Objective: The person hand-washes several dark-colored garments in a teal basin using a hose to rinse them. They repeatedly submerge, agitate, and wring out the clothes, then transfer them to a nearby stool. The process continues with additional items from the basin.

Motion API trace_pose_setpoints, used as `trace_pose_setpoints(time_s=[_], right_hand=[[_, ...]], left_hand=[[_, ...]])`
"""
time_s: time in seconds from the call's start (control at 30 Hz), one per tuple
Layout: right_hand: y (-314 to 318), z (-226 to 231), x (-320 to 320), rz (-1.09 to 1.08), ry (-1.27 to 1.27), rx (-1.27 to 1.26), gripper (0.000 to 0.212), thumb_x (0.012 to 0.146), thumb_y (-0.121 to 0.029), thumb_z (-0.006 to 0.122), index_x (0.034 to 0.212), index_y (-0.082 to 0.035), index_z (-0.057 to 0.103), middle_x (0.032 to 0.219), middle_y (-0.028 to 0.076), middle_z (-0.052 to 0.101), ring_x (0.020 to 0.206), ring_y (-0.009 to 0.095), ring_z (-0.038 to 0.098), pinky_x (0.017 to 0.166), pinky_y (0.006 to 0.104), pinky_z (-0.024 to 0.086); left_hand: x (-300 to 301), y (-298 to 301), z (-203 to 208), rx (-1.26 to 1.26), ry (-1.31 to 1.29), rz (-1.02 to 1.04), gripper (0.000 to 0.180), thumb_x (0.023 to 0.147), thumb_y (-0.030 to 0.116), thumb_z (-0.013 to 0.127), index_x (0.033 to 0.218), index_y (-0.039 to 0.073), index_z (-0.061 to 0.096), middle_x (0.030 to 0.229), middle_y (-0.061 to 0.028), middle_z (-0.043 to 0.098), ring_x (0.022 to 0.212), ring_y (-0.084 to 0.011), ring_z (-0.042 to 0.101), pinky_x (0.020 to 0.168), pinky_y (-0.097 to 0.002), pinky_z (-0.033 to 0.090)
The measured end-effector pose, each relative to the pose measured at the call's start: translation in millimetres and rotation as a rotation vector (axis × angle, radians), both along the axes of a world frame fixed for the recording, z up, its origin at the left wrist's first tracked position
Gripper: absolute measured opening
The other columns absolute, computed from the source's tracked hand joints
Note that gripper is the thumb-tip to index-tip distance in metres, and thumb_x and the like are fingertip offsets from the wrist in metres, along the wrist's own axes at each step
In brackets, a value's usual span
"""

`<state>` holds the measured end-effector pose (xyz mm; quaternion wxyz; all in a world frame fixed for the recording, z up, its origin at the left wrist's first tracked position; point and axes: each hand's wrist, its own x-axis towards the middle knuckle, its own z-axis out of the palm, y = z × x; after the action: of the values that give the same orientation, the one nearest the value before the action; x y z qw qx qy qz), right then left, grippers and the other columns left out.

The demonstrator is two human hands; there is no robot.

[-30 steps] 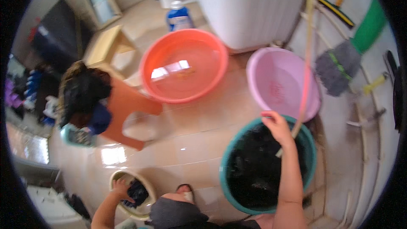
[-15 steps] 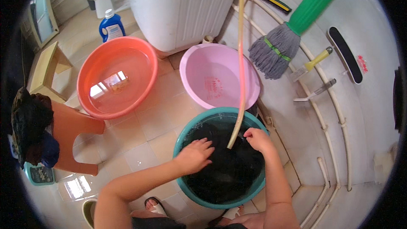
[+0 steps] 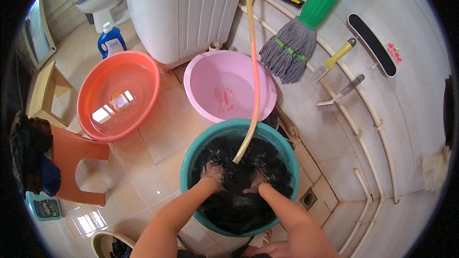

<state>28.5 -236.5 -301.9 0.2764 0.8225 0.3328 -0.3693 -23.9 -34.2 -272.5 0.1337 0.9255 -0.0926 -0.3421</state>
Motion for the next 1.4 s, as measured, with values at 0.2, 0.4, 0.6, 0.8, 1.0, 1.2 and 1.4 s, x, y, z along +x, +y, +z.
trace_pose_setpoints(time_s=[0.2, 0.4, 0.6, 0.8, 1.0, 1.2, 1.4], right_hand=[[-5, 31, 11, -0.560, 0.273, 0.189, 0.093, 0.067, -0.071, 0.050, 0.134, -0.007, 0.034, 0.132, 0.016, 0.039, 0.125, 0.026, 0.032, 0.098, 0.0388, 0.033], [-39, 57, 51, -0.774, 0.436, 0.319, 0.087, 0.065, -0.048, 0.069, 0.127, 0.005, 0.039, 0.128, 0.024, 0.041, 0.115, 0.032, 0.043, 0.095, 0.0340, 0.036], [-50, 67, 60, -0.603, 0.090, 0.834, 0.054, 0.072, -0.035, 0.066, 0.111, -0.001, 0.054, 0.108, 0.014, 0.058, 0.099, 0.027, 0.055, 0.084, 0.0338, 0.043], [48, 93, 29, -1.032, -0.103, 1.077, 0.084, 0.074, -0.029, 0.066, 0.139, -0.009, 0.015, 0.098, 0.017, 0.060, 0.089, 0.031, 0.060, 0.076, 0.0384, 0.045], [75, 45, 66, -1.032, -0.145, 1.399, 0.081, 0.076, -0.014, 0.061, 0.140, -0.013, 0.011, 0.108, 0.023, 0.056, 0.090, 0.030, 0.060, 0.073, 0.0362, 0.047], [74, 36, 91, -1.303, 0.234, 1.658, 0.074, 0.080, -0.011, 0.061, 0.140, -0.013, 0.018, 0.090, 0.005, 0.056, 0.074, 0.010, 0.054, 0.054, 0.0291, 0.044], [49, 37, 61, -1.320, 0.421, 1.689, 0.095, 0.073, -0.021, 0.073, 0.138, -0.003, 0.006, 0.099, 0.008, 0.052, 0.089, 0.015, 0.053, 0.077, 0.0299, 0.046]], left_hand=[[-3, 15, -31, 0.034, 0.177, 0.090, 0.073, 0.064, 0.042, 0.071, 0.125, 0.010, 0.046, 0.119, -0.0182, 0.052, 0.113, -0.0327, 0.047, 0.097, -0.0383, 0.035], [-16, 35, 43, -0.440, 0.192, 0.497, 0.066, 0.066, 0.057, 0.064, 0.110, 0.007, 0.058, 0.111, -0.0190, 0.057, 0.107, -0.0324, 0.051, 0.092, -0.0383, 0.040], [-13, 30, 10, -0.304, -0.121, 0.695, 0.058, 0.070, 0.054, 0.062, 0.069, -0.004, 0.061, 0.072, -0.0236, 0.060, 0.072, -0.0390, 0.059, 0.066, -0.0437, 0.048], [-19, 23, 19, -0.326, -0.469, 0.653, 0.057, 0.066, 0.042, 0.069, 0.098, -0.002, 0.049, 0.079, -0.0224, 0.060, 0.076, -0.0389, 0.059, 0.067, -0.0458, 0.047], [-24, 33, 31, -0.396, -0.476, 0.504, 0.053, 0.062, 0.030, 0.075, 0.097, 0.002, 0.046, 0.093, -0.0228, 0.057, 0.088, -0.0387, 0.054, 0.078, -0.0450, 0.044], [-19, 37, 13, -0.420, -0.481, 0.381, 0.044, 0.059, 0.019, 0.070, 0.090, 0.000, 0.046, 0.088, -0.0222, 0.056, 0.085, -0.0400, 0.053, 0.078, -0.0450, 0.043], [-8, 24, 6, -0.616, -0.379, 0.847, 0.054, 0.063, 0.012, 0.059, 0.113, -0.003, 0.044, 0.097, -0.0287, 0.056, 0.095, -0.0419, 0.053, 0.081, -0.0431, 0.043]])
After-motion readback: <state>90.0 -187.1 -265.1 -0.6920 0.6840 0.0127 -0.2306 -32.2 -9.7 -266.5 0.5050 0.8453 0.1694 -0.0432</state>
